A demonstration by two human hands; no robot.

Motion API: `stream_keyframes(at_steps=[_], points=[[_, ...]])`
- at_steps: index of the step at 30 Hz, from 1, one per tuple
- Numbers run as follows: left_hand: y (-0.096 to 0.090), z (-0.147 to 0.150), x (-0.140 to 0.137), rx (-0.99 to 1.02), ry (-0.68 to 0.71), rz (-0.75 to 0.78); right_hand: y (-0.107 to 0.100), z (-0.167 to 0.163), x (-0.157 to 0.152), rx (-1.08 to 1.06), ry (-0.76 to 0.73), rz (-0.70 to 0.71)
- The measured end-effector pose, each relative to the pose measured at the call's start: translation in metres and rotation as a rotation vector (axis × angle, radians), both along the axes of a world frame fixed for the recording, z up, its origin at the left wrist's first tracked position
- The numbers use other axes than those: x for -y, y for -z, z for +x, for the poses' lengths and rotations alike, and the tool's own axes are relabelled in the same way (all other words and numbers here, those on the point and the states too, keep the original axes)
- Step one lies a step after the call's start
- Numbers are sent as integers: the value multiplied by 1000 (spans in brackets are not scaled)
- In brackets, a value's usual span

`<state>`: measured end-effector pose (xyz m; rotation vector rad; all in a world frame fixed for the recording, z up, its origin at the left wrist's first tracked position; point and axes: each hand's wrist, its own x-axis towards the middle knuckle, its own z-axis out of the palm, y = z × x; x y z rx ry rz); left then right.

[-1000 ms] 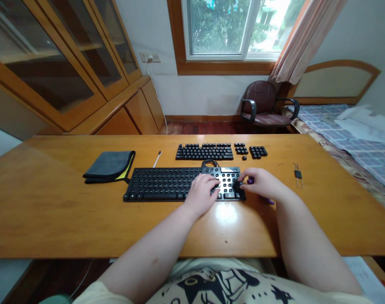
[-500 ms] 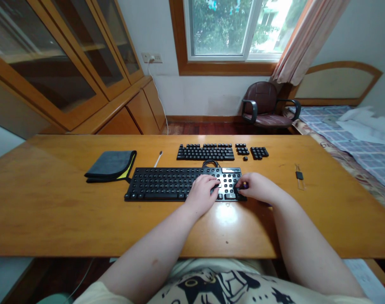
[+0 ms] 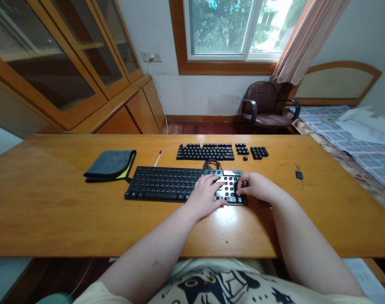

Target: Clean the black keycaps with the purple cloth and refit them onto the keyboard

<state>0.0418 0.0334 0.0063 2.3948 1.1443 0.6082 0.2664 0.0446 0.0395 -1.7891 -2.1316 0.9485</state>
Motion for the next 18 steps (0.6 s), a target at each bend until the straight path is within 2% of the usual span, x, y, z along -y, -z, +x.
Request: stream_keyframes(at_steps=[6, 13, 18], points=[[6, 1, 0, -53, 17, 6, 0, -2, -1, 68, 52, -52], [5, 2, 0, -66, 1, 9, 4, -2, -6, 224, 52, -21], [6, 1, -1, -75, -1, 11, 4, 2, -5, 85, -31, 0]])
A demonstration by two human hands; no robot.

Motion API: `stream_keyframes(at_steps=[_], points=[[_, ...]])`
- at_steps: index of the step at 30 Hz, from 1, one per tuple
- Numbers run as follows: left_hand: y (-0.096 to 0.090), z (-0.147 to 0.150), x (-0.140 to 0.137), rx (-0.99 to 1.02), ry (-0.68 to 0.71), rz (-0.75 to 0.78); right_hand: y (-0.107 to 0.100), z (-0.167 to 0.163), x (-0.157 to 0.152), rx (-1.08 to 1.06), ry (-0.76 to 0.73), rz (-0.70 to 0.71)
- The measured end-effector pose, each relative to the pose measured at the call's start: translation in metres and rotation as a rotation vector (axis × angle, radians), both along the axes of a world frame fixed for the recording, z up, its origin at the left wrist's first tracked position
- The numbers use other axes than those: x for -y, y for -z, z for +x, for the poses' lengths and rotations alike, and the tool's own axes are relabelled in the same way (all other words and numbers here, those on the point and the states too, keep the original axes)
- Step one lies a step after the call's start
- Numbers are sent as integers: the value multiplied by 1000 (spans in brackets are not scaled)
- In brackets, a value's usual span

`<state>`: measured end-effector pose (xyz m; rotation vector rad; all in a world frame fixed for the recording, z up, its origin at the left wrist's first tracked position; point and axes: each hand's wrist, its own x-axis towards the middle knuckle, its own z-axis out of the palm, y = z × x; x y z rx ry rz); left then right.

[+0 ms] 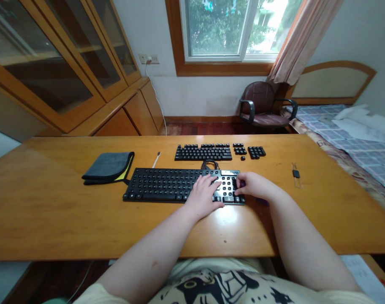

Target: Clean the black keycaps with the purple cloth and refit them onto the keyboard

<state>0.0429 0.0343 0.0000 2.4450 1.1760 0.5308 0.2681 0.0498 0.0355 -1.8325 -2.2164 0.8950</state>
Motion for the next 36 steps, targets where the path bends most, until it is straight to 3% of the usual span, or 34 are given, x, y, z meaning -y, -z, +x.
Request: stream_keyframes(at_steps=[3, 6, 10, 17, 36], points=[[0, 0, 0, -11, -11, -4, 2, 15, -7, -38, 110, 175], [-1, -1, 0, -15, -10, -16, 12, 41, -21, 139, 458, 443], [-4, -2, 0, -6, 13, -21, 31, 71, -39, 222, 694, 496], [-1, -1, -1, 19, 7, -26, 47, 73, -48, 285, 683, 342], [-1, 0, -2, 3, -6, -20, 37, 70, -43, 251, 787, 338]])
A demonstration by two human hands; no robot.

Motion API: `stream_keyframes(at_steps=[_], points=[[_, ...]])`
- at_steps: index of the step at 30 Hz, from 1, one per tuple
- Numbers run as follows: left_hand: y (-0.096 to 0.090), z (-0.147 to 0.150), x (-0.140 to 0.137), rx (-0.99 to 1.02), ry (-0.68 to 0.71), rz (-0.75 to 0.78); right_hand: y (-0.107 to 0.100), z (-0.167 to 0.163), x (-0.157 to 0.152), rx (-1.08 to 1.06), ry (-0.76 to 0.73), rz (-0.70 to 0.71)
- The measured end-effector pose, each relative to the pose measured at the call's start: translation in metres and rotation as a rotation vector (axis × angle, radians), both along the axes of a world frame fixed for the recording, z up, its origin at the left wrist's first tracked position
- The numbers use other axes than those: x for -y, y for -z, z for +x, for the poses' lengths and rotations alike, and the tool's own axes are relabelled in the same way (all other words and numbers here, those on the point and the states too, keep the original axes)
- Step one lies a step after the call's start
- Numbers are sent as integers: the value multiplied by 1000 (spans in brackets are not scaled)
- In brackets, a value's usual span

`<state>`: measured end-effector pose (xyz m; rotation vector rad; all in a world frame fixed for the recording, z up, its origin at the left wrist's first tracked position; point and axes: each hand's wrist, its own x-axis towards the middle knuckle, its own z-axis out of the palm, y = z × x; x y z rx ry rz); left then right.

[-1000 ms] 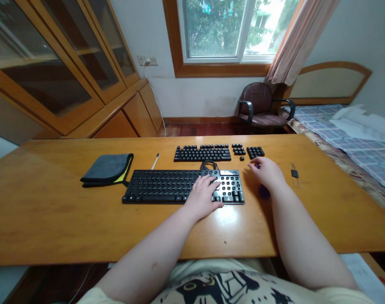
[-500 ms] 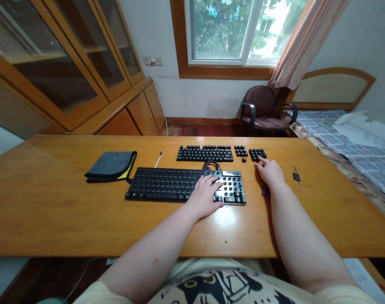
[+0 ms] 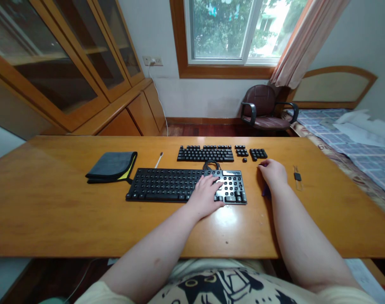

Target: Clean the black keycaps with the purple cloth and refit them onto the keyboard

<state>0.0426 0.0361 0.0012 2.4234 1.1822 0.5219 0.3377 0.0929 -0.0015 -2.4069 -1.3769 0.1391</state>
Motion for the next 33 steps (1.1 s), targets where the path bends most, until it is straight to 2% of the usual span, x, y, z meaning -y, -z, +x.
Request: stream_keyframes(at_steps=[3, 7, 11, 14, 19, 24, 29, 33], points=[[0, 0, 0, 19, 3, 11, -10, -16, 8, -32, -82, 148], [-5, 0, 0, 123, 12, 29, -26, -59, 30, -233, -368, 352], [-11, 0, 1, 311, 10, 22, -31, -100, 52, -425, -648, 365], [-12, -2, 2, 398, 35, 11, -31, -115, 60, -563, -746, 283], [-9, -3, 3, 455, 9, 56, -35, -120, 64, -662, -752, 184], [-11, -2, 4, 460, 8, 61, -38, -117, 65, -823, -831, 128], [-16, -2, 5, 479, -66, 44, -29, -108, 60, -816, -778, 268], [-17, -2, 6, 463, -107, 39, -25, -106, 56, -704, -618, 376]])
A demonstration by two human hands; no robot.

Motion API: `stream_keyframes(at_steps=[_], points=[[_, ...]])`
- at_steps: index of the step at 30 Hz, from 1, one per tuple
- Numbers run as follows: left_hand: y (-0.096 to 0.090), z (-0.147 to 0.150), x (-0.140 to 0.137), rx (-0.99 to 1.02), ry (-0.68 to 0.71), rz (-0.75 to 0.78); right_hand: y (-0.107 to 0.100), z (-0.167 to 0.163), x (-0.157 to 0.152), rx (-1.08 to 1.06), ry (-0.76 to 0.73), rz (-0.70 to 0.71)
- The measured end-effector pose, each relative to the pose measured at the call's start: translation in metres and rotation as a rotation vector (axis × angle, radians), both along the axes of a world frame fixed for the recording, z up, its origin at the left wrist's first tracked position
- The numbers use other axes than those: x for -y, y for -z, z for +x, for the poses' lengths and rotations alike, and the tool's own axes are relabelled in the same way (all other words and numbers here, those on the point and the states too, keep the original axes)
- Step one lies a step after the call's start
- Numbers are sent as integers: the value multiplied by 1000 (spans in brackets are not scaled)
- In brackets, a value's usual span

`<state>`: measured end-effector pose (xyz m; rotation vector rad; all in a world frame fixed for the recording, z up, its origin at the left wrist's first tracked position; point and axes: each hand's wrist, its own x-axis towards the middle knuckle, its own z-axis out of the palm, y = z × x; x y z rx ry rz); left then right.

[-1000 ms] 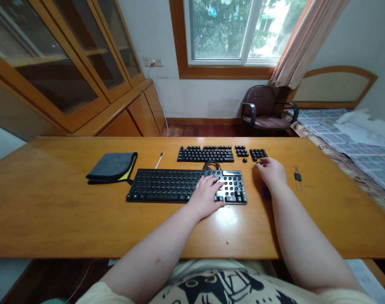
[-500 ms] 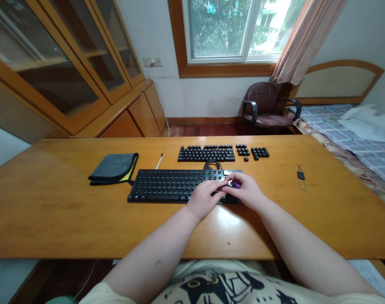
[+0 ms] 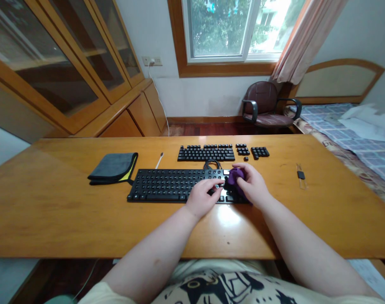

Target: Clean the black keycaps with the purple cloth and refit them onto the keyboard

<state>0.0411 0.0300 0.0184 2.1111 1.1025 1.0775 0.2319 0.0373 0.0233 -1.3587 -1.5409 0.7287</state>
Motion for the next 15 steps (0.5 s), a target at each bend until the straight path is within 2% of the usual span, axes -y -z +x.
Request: stream_keyframes(at_steps=[3, 6, 8, 15], points=[[1, 0, 1, -3, 3, -17, -1, -1, 0, -68, 49, 15], [2, 0, 1, 2, 5, -9, -3, -2, 1, -2, 63, 82], [1, 0, 1, 1, 10, -4, -3, -3, 2, 28, 62, 64], [-1, 0, 1, 0, 53, -20, 1, -12, 2, -437, -81, -303]])
